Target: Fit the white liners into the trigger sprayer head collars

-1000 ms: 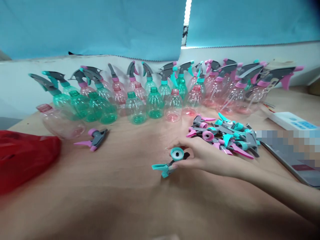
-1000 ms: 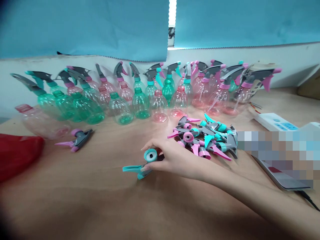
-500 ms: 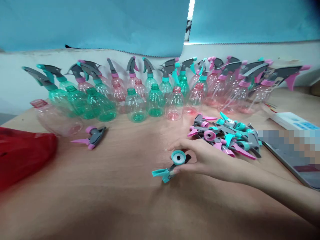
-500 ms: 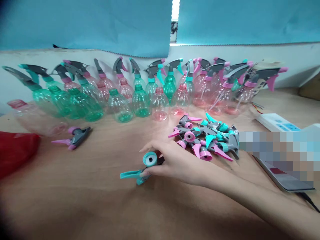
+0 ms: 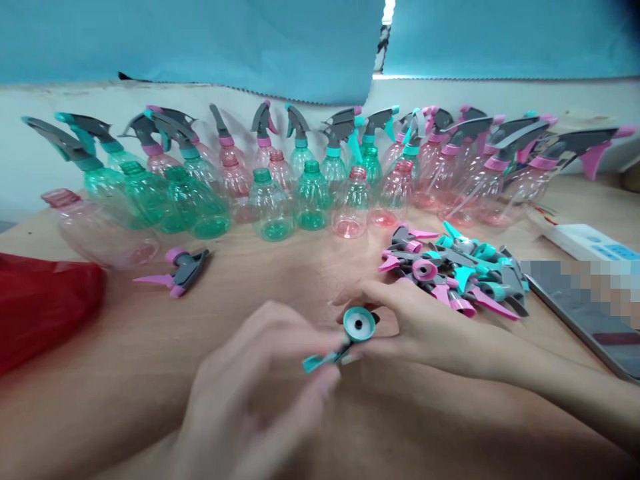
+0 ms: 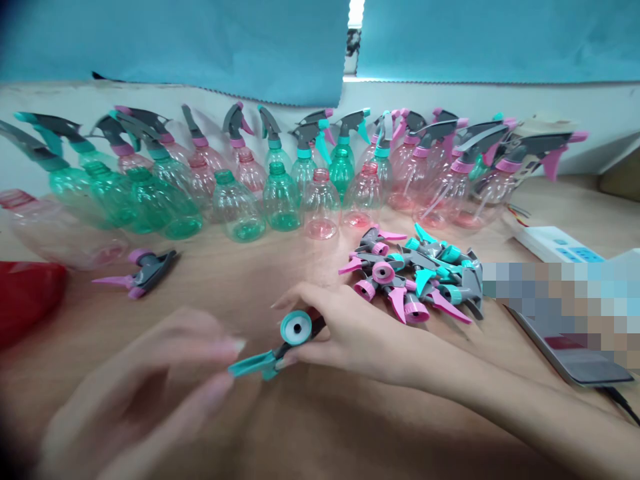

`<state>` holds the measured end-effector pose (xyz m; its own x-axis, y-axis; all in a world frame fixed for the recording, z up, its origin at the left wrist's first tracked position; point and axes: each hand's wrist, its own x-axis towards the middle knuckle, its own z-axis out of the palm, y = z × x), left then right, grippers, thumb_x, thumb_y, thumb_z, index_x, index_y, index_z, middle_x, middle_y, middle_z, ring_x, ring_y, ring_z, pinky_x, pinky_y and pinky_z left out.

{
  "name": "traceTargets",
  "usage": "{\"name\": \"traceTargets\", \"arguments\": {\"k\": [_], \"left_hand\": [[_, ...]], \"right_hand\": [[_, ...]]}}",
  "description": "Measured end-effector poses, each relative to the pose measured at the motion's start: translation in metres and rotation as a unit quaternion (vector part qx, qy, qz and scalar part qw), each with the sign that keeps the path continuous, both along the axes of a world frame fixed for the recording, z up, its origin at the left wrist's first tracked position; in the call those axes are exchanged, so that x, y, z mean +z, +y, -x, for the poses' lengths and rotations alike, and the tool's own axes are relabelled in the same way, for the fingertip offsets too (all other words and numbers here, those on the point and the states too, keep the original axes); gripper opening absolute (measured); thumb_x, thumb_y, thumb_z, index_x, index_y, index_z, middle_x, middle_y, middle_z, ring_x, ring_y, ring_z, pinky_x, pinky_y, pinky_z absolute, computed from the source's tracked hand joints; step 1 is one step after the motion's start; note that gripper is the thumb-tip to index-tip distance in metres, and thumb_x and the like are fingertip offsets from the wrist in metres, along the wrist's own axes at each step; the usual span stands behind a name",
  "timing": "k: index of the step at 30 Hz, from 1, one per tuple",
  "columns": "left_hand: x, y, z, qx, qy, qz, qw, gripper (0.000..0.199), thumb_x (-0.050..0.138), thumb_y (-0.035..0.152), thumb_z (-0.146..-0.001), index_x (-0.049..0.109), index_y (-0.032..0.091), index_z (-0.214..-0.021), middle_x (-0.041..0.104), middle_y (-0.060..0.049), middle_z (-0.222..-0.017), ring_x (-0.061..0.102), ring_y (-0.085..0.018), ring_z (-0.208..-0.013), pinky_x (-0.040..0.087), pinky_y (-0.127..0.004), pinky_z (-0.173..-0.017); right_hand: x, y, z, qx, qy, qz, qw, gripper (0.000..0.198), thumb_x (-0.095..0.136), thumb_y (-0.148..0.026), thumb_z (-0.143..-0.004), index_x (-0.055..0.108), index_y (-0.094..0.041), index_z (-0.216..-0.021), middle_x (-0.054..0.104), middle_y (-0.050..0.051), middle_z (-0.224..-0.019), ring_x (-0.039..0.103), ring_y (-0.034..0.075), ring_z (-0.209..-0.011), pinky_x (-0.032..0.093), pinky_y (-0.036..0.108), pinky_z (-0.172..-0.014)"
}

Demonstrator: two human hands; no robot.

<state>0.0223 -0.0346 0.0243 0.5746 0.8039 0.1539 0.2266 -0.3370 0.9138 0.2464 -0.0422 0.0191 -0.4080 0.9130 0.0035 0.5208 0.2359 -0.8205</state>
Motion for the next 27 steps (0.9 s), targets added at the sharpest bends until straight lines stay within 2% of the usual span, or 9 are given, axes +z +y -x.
{"name": "traceTargets", "arguments": {"k": [1,3,6,9,13,16,21,24,27], "left_hand": [[-0.005,0.015,-0.002,0.024,0.005,-0.004,1.000,0.014,0.059,0.026,-0.086,0.064,0.033,-0.096,0.063,0.001,-0.092,0.057,-0.020,-0.089,0.048,-0.035,-0.080],[-0.016,0.041,-0.007,0.021,0.026,0.067,0.997,0.012,0.055,0.032,-0.088,0.064,0.023,-0.089,0.062,-0.001,-0.087,0.057,-0.019,-0.086,0.046,-0.033,-0.078],[-0.029,0.060,-0.012,-0.077,-0.022,0.241,0.967,0.031,0.062,0.044,-0.082,0.060,0.019,-0.100,0.061,-0.003,-0.096,0.057,-0.020,-0.093,0.046,-0.034,-0.082],[-0.036,0.061,-0.013,-0.190,-0.069,0.340,0.919,0.058,0.074,0.048,-0.071,0.053,0.021,-0.118,0.059,-0.006,-0.112,0.053,-0.025,-0.108,0.043,-0.036,-0.089],[-0.044,0.056,-0.014,-0.256,-0.092,0.379,0.884,0.072,0.083,0.039,-0.063,0.051,0.025,-0.126,0.059,-0.005,-0.112,0.055,-0.023,-0.102,0.043,-0.032,-0.084],[-0.047,0.054,-0.015,-0.223,-0.114,0.415,0.875,0.057,0.083,0.040,-0.062,0.061,0.021,-0.112,0.061,-0.003,-0.093,0.056,-0.019,-0.089,0.043,-0.027,-0.074],[-0.048,0.057,-0.014,-0.167,-0.154,0.435,0.871,0.055,0.086,0.035,-0.059,0.062,0.022,-0.108,0.057,0.000,-0.088,0.053,-0.016,-0.086,0.041,-0.024,-0.073],[-0.049,0.059,-0.012,-0.174,-0.157,0.443,0.865,0.053,0.086,0.032,-0.059,0.063,0.019,-0.105,0.057,-0.001,-0.086,0.052,-0.013,-0.079,0.040,-0.023,-0.068],[-0.051,0.061,-0.011,-0.179,-0.148,0.451,0.862,0.050,0.086,0.032,-0.061,0.063,0.017,-0.103,0.057,-0.002,-0.090,0.052,-0.014,-0.082,0.041,-0.022,-0.069]], "right_hand": [[0.000,-0.001,0.001,0.007,0.003,-0.003,1.000,0.040,0.074,-0.030,-0.075,0.056,-0.019,-0.109,0.065,0.000,-0.098,0.062,0.015,-0.090,0.048,0.026,-0.079],[0.001,-0.002,0.003,0.019,0.011,-0.009,1.000,0.039,0.074,-0.029,-0.076,0.056,-0.020,-0.109,0.065,0.000,-0.102,0.062,0.014,-0.093,0.048,0.027,-0.083],[0.005,-0.003,0.009,0.035,0.037,-0.007,0.999,0.035,0.071,-0.026,-0.079,0.056,-0.019,-0.109,0.066,0.000,-0.099,0.063,0.013,-0.090,0.049,0.025,-0.078],[0.007,-0.003,0.015,0.067,0.061,-0.035,0.995,0.028,0.068,-0.022,-0.081,0.054,-0.020,-0.105,0.067,0.000,-0.103,0.065,0.011,-0.090,0.050,0.023,-0.077],[0.001,-0.001,0.018,0.109,0.036,-0.136,0.984,0.021,0.062,-0.022,-0.086,0.052,-0.023,-0.105,0.064,0.001,-0.119,0.056,0.013,-0.115,0.034,0.035,-0.105],[-0.006,0.002,0.016,0.115,0.006,-0.175,0.978,0.029,0.061,-0.023,-0.088,0.049,-0.023,-0.115,0.061,0.001,-0.126,0.052,0.013,-0.120,0.024,0.040,-0.111],[-0.001,0.004,0.011,0.078,0.024,-0.185,0.979,0.047,0.070,-0.026,-0.080,0.050,-0.013,-0.120,0.062,0.007,-0.123,0.051,0.013,-0.120,0.037,0.026,-0.102],[0.005,0.003,0.012,0.017,0.060,-0.166,0.984,0.031,0.063,-0.016,-0.084,0.055,-0.012,-0.113,0.067,0.005,-0.111,0.060,0.010,-0.104,0.045,0.020,-0.090],[0.004,0.003,0.015,-0.020,0.092,-0.113,0.989,0.024,0.061,-0.012,-0.083,0.058,-0.014,-0.106,0.066,0.003,-0.105,0.061,0.010,-0.100,0.047,0.021,-0.088]]}}
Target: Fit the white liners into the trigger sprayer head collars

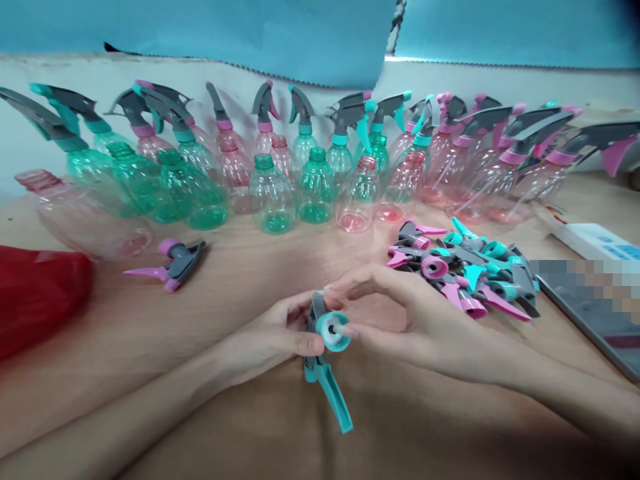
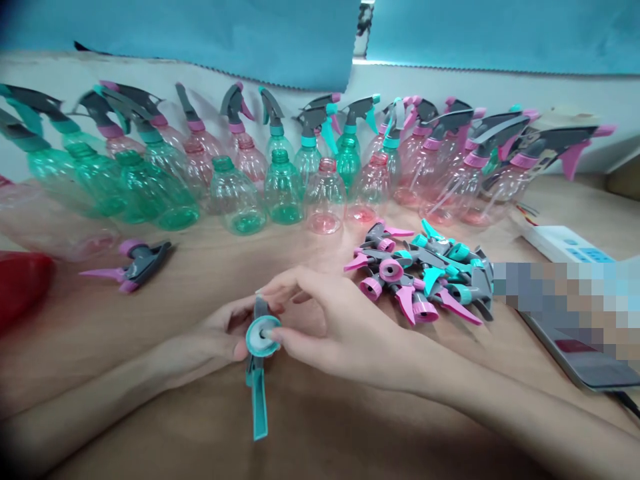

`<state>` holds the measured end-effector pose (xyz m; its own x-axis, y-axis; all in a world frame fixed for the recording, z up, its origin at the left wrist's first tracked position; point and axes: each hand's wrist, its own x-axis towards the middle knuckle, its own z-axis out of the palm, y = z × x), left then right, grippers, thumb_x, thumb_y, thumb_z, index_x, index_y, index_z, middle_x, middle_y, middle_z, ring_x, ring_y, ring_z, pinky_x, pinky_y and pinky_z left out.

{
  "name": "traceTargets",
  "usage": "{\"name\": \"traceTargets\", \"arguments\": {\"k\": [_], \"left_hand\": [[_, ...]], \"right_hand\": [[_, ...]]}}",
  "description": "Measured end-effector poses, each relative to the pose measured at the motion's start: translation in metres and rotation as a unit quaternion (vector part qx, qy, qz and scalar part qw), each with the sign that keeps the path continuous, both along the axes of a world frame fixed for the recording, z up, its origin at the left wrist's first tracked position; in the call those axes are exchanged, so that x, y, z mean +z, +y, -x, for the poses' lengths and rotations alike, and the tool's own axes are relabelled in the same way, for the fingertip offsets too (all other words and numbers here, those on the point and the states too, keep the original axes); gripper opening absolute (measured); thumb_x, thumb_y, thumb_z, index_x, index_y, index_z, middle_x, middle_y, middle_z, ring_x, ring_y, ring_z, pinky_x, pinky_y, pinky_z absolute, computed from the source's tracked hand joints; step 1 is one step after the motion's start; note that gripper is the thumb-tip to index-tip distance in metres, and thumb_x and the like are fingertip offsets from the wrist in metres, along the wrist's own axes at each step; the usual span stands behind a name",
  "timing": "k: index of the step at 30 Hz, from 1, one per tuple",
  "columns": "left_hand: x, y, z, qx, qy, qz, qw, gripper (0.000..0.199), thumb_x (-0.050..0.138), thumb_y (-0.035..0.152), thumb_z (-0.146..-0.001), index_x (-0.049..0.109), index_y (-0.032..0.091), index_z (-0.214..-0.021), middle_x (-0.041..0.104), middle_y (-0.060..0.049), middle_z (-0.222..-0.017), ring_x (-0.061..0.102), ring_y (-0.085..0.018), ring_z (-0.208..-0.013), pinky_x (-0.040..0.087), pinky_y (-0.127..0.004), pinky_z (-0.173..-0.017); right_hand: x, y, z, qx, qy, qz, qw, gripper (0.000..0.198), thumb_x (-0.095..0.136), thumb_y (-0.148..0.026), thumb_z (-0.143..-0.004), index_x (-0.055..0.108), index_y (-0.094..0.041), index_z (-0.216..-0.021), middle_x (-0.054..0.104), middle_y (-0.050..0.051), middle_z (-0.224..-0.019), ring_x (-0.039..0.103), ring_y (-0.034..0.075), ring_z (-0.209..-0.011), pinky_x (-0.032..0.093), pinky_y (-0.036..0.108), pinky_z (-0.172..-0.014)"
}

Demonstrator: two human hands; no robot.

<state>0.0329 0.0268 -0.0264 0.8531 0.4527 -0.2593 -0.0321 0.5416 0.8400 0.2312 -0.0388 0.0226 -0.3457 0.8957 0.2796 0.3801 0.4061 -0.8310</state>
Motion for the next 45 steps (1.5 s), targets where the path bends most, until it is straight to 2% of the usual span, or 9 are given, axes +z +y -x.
{"name": "traceTargets", "arguments": {"k": [7,12,21,25,28,36,38,43,45], "left_hand": [[-0.002,0.001,0.000,-0.013,0.011,0.006,1.000,0.044,0.085,0.032,-0.062,0.062,0.017,-0.096,0.056,0.001,-0.083,0.053,-0.010,-0.072,0.044,-0.020,-0.063],[-0.006,0.002,0.000,-0.017,0.016,-0.015,1.000,0.043,0.085,0.033,-0.061,0.063,0.015,-0.093,0.055,0.000,-0.083,0.051,-0.011,-0.073,0.042,-0.018,-0.062],[0.003,-0.006,-0.003,0.021,0.053,-0.067,0.996,0.042,0.082,0.034,-0.064,0.059,0.016,-0.094,0.052,0.000,-0.083,0.046,-0.012,-0.075,0.038,-0.020,-0.062],[0.004,-0.008,-0.005,0.030,0.044,-0.064,0.997,0.050,0.082,0.032,-0.065,0.058,0.017,-0.106,0.056,-0.001,-0.088,0.049,-0.015,-0.082,0.040,-0.023,-0.067],[0.004,-0.008,-0.005,0.038,0.044,-0.065,0.996,0.047,0.081,0.032,-0.065,0.059,0.016,-0.104,0.058,-0.003,-0.091,0.051,-0.018,-0.088,0.042,-0.025,-0.071],[0.003,-0.002,-0.003,0.005,0.027,-0.011,1.000,0.043,0.084,0.034,-0.061,0.065,0.017,-0.095,0.056,-0.001,-0.086,0.051,-0.014,-0.078,0.042,-0.022,-0.066],[0.001,0.000,-0.002,-0.001,0.010,0.016,1.000,0.043,0.084,0.037,-0.061,0.066,0.017,-0.094,0.056,-0.002,-0.088,0.051,-0.013,-0.080,0.042,-0.021,-0.068],[-0.002,0.002,0.000,0.000,-0.008,0.081,0.997,0.046,0.084,0.038,-0.061,0.064,0.019,-0.097,0.055,-0.001,-0.087,0.049,-0.011,-0.076,0.042,-0.018,-0.067],[-0.002,0.002,0.000,0.005,-0.008,0.084,0.996,0.045,0.085,0.037,-0.061,0.064,0.019,-0.096,0.055,-0.001,-0.088,0.049,-0.011,-0.078,0.042,-0.019,-0.067]], "right_hand": [[0.002,0.007,0.001,0.053,0.023,0.145,0.988,0.037,0.067,-0.022,-0.081,0.052,-0.020,-0.115,0.061,0.002,-0.116,0.056,0.014,-0.110,0.045,0.030,-0.095],[0.006,0.010,0.005,0.045,0.030,0.198,0.979,0.041,0.067,-0.021,-0.078,0.051,-0.020,-0.116,0.063,0.003,-0.107,0.060,0.018,-0.102,0.051,0.035,-0.088],[0.000,0.000,0.017,0.012,0.095,0.165,0.982,0.040,0.061,-0.005,-0.072,0.053,-0.016,-0.110,0.062,0.005,-0.108,0.061,0.016,-0.102,0.052,0.028,-0.087],[-0.003,-0.001,0.019,-0.008,0.026,0.061,0.998,0.046,0.055,0.001,-0.070,0.051,-0.016,-0.113,0.058,0.005,-0.114,0.059,0.015,-0.104,0.051,0.028,-0.089],[-0.004,-0.001,0.019,0.001,-0.007,0.012,1.000,0.053,0.051,0.004,-0.069,0.049,-0.020,-0.116,0.057,0.004,-0.117,0.057,0.015,-0.108,0.050,0.029,-0.091],[0.007,0.002,0.010,0.024,0.062,0.144,0.987,0.031,0.063,-0.015,-0.081,0.052,-0.020,-0.110,0.062,0.004,-0.112,0.061,0.014,-0.104,0.053,0.027,-0.086],[0.009,0.003,0.007,0.018,0.068,0.150,0.986,0.028,0.064,-0.016,-0.082,0.053,-0.019,-0.108,0.063,0.003,-0.109,0.063,0.013,-0.099,0.053,0.025,-0.084],[0.015,0.002,0.001,-0.048,-0.080,-0.012,0.996,0.001,0.066,-0.020,-0.083,0.065,-0.021,-0.082,0.064,-0.003,-0.082,0.059,0.009,-0.075,0.048,0.020,-0.066],[0.016,-0.001,0.001,-0.049,-0.126,-0.052,0.989,0.006,0.063,-0.020,-0.084,0.068,-0.022,-0.082,0.064,-0.002,-0.079,0.058,0.009,-0.070,0.046,0.021,-0.060]]}}
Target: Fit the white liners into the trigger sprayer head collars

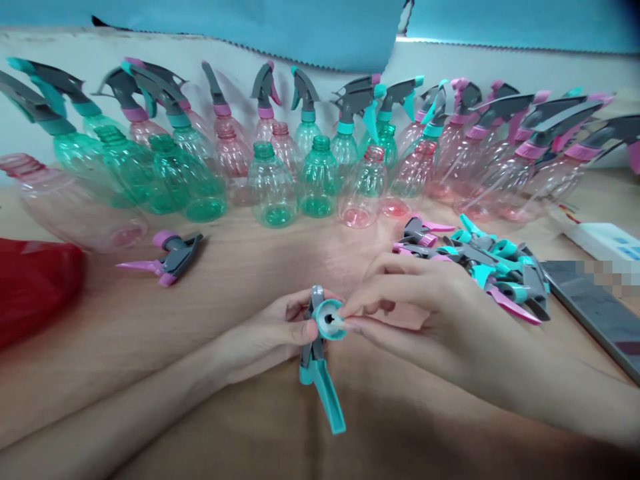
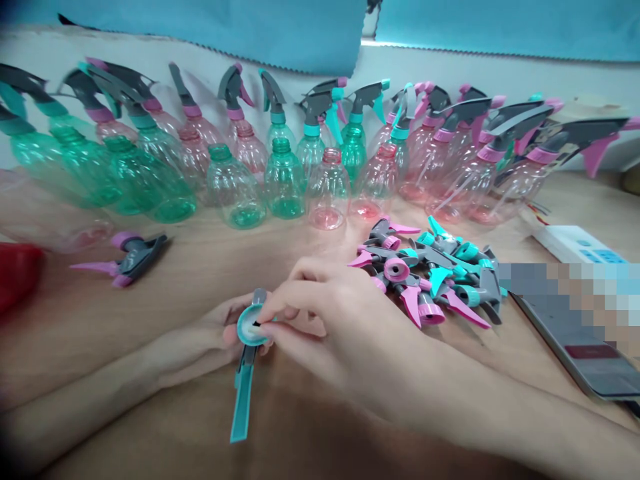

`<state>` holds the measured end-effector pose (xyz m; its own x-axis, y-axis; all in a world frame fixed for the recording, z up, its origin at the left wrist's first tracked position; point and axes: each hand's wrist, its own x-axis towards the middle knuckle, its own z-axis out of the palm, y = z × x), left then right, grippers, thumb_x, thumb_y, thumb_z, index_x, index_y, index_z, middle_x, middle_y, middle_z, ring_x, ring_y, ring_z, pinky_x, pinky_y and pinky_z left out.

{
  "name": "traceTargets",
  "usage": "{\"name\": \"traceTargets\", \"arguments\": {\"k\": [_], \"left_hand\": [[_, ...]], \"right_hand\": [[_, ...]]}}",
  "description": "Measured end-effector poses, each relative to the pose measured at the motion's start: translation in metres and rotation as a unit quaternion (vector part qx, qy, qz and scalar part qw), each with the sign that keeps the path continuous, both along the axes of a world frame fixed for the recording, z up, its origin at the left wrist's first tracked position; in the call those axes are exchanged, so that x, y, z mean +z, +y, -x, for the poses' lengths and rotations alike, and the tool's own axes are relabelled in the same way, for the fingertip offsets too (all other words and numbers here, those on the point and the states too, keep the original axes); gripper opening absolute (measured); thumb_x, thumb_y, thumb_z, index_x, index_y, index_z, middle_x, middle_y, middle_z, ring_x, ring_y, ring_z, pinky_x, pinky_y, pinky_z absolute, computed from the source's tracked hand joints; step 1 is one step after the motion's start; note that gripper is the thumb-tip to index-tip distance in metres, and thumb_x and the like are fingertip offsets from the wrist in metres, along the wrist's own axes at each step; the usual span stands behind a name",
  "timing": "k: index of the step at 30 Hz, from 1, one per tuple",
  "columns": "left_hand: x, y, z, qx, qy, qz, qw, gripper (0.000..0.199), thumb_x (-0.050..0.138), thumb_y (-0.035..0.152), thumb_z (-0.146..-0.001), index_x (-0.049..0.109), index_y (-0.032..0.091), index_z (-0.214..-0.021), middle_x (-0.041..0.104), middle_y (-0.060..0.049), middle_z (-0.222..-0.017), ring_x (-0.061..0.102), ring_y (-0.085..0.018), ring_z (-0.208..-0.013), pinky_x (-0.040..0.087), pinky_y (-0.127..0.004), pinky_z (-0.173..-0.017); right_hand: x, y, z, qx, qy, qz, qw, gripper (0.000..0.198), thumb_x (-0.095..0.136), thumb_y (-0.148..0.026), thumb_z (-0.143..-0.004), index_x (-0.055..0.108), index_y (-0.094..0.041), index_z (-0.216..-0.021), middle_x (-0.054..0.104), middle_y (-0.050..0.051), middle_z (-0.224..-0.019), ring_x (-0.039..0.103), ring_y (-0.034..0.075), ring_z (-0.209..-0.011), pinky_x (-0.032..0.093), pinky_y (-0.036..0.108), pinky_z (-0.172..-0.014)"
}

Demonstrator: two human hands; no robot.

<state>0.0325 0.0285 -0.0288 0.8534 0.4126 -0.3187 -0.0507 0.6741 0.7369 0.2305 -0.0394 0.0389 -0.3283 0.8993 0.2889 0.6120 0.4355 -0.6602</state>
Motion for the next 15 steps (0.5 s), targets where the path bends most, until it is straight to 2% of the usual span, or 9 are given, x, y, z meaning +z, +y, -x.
{"name": "traceTargets", "arguments": {"k": [9,12,15], "left_hand": [[0.000,0.000,0.000,0.026,0.011,0.012,1.000,0.049,0.087,0.034,-0.058,0.063,0.021,-0.099,0.057,-0.001,-0.089,0.053,-0.012,-0.077,0.045,-0.023,-0.070],[0.001,-0.001,0.000,0.035,0.022,0.011,0.999,0.047,0.087,0.032,-0.059,0.064,0.021,-0.098,0.057,0.000,-0.089,0.054,-0.011,-0.078,0.046,-0.023,-0.071],[0.003,-0.003,-0.001,0.038,0.024,-0.008,0.999,0.045,0.085,0.032,-0.062,0.065,0.021,-0.101,0.057,-0.001,-0.091,0.055,-0.011,-0.080,0.046,-0.022,-0.072]], "right_hand": [[-0.006,-0.006,0.006,-0.001,-0.099,-0.024,0.995,0.022,0.050,-0.017,-0.089,0.072,-0.021,-0.084,0.070,0.003,-0.081,0.062,0.016,-0.072,0.047,0.027,-0.063],[-0.003,-0.009,0.007,-0.017,-0.108,0.032,0.994,0.022,0.050,-0.017,-0.088,0.071,-0.024,-0.086,0.070,0.001,-0.075,0.062,0.016,-0.065,0.045,0.028,-0.059],[0.001,-0.012,0.008,-0.017,-0.066,0.142,0.988,0.024,0.048,-0.020,-0.088,0.070,-0.028,-0.091,0.067,-0.004,-0.066,0.055,0.011,-0.051,0.038,0.024,-0.047]]}}
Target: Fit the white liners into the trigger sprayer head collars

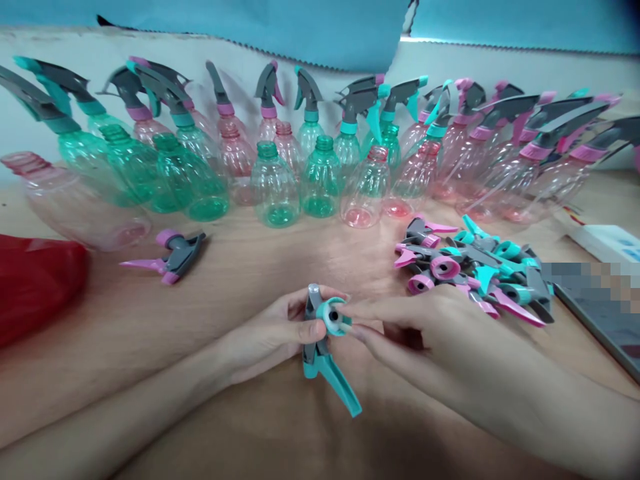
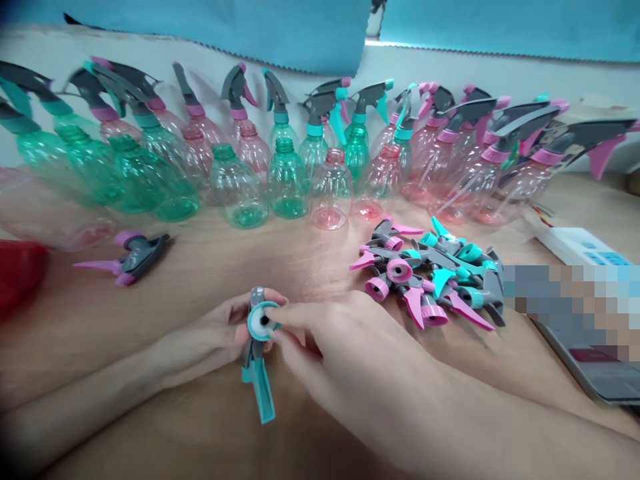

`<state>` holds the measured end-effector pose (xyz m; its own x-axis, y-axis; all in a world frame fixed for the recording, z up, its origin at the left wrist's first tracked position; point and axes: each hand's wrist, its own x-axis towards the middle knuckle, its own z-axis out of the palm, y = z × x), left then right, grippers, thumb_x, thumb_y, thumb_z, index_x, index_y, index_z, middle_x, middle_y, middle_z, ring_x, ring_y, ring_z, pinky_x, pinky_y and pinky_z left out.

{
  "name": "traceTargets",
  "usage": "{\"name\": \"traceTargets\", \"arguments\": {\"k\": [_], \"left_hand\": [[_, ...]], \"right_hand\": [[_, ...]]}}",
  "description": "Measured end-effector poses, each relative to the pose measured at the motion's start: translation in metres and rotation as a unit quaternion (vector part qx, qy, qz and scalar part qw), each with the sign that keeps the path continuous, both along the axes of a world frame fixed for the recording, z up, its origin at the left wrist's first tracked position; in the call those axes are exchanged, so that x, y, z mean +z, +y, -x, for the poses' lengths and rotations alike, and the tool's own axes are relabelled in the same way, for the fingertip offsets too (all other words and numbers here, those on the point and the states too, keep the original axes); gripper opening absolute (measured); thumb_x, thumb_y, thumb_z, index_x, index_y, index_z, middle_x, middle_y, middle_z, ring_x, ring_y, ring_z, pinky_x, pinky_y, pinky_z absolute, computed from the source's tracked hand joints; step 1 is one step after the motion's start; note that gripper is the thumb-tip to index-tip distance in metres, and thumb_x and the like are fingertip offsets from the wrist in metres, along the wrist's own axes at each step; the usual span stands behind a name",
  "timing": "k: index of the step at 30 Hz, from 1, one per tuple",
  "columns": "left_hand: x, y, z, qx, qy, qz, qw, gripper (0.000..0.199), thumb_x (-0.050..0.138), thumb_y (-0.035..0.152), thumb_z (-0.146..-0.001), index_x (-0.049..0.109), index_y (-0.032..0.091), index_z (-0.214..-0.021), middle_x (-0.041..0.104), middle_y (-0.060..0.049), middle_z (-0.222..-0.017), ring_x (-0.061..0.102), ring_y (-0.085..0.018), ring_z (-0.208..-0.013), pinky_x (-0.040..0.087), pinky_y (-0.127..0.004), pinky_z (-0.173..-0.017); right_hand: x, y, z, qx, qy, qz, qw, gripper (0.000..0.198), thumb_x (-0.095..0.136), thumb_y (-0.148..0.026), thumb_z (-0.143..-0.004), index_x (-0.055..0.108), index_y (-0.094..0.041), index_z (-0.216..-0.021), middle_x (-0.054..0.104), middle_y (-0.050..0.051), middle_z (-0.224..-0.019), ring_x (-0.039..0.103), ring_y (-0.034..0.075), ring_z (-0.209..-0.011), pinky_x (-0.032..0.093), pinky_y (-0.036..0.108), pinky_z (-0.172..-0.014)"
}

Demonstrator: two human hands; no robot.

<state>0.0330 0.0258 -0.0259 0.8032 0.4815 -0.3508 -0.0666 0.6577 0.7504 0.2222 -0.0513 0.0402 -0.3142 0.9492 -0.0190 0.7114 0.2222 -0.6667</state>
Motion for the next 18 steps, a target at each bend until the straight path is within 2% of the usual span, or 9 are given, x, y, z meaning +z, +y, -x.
{"name": "traceTargets", "arguments": {"k": [3,7,11,13,15,18], "left_hand": [[-0.001,-0.001,0.000,0.002,0.008,-0.023,1.000,0.042,0.084,0.033,-0.063,0.065,0.019,-0.098,0.058,-0.001,-0.087,0.056,-0.013,-0.079,0.047,-0.022,-0.069],[-0.003,-0.001,0.001,-0.034,0.023,-0.040,0.998,0.034,0.084,0.036,-0.062,0.065,0.015,-0.081,0.059,0.000,-0.073,0.057,-0.012,-0.069,0.047,-0.022,-0.063],[-0.003,0.000,0.002,-0.098,0.024,-0.059,0.993,0.034,0.085,0.032,-0.060,0.069,0.014,-0.083,0.062,0.000,-0.073,0.056,-0.011,-0.067,0.045,-0.019,-0.059],[-0.003,0.001,0.002,-0.088,0.019,-0.051,0.995,0.032,0.085,0.032,-0.061,0.069,0.015,-0.082,0.062,0.000,-0.073,0.055,-0.010,-0.066,0.045,-0.018,-0.059],[-0.004,0.002,0.001,-0.044,0.010,-0.025,0.999,0.035,0.085,0.037,-0.060,0.068,0.015,-0.080,0.062,0.001,-0.073,0.056,-0.010,-0.067,0.046,-0.019,-0.062],[-0.005,0.004,0.001,-0.015,-0.001,0.000,1.000,0.038,0.085,0.041,-0.059,0.066,0.014,-0.079,0.063,0.000,-0.073,0.057,-0.011,-0.068,0.047,-0.020,-0.065]], "right_hand": [[0.002,0.000,0.000,0.015,0.053,0.095,0.994,0.020,0.047,-0.023,-0.089,0.067,-0.025,-0.091,0.058,-0.005,-0.057,0.047,0.010,-0.046,0.032,0.022,-0.041],[-0.002,0.006,-0.001,-0.006,0.108,0.093,0.990,0.008,0.058,-0.025,-0.086,0.064,-0.023,-0.091,0.053,-0.007,-0.057,0.043,0.008,-0.047,0.028,0.020,-0.040],[-0.003,0.010,-0.005,0.044,0.151,0.114,0.981,0.018,0.054,-0.036,-0.090,0.068,-0.025,-0.086,0.057,-0.006,-0.061,0.044,0.007,-0.050,0.031,0.019,-0.043],[-0.003,0.010,-0.005,0.059,0.152,0.099,0.982,0.019,0.051,-0.033,-0.092,0.068,-0.024,-0.088,0.062,-0.005,-0.067,0.046,0.007,-0.053,0.035,0.018,-0.047],[-0.002,0.008,-0.005,0.057,0.112,0.061,0.990,0.017,0.051,-0.025,-0.092,0.068,-0.025,-0.094,0.064,-0.005,-0.069,0.046,0.007,-0.052,0.037,0.018,-0.050],[-0.003,0.005,-0.002,0.020,0.035,0.008,0.999,0.017,0.053,-0.019,-0.088,0.068,-0.026,-0.092,0.062,-0.007,-0.064,0.043,0.007,-0.048,0.031,0.019,-0.046]]}}
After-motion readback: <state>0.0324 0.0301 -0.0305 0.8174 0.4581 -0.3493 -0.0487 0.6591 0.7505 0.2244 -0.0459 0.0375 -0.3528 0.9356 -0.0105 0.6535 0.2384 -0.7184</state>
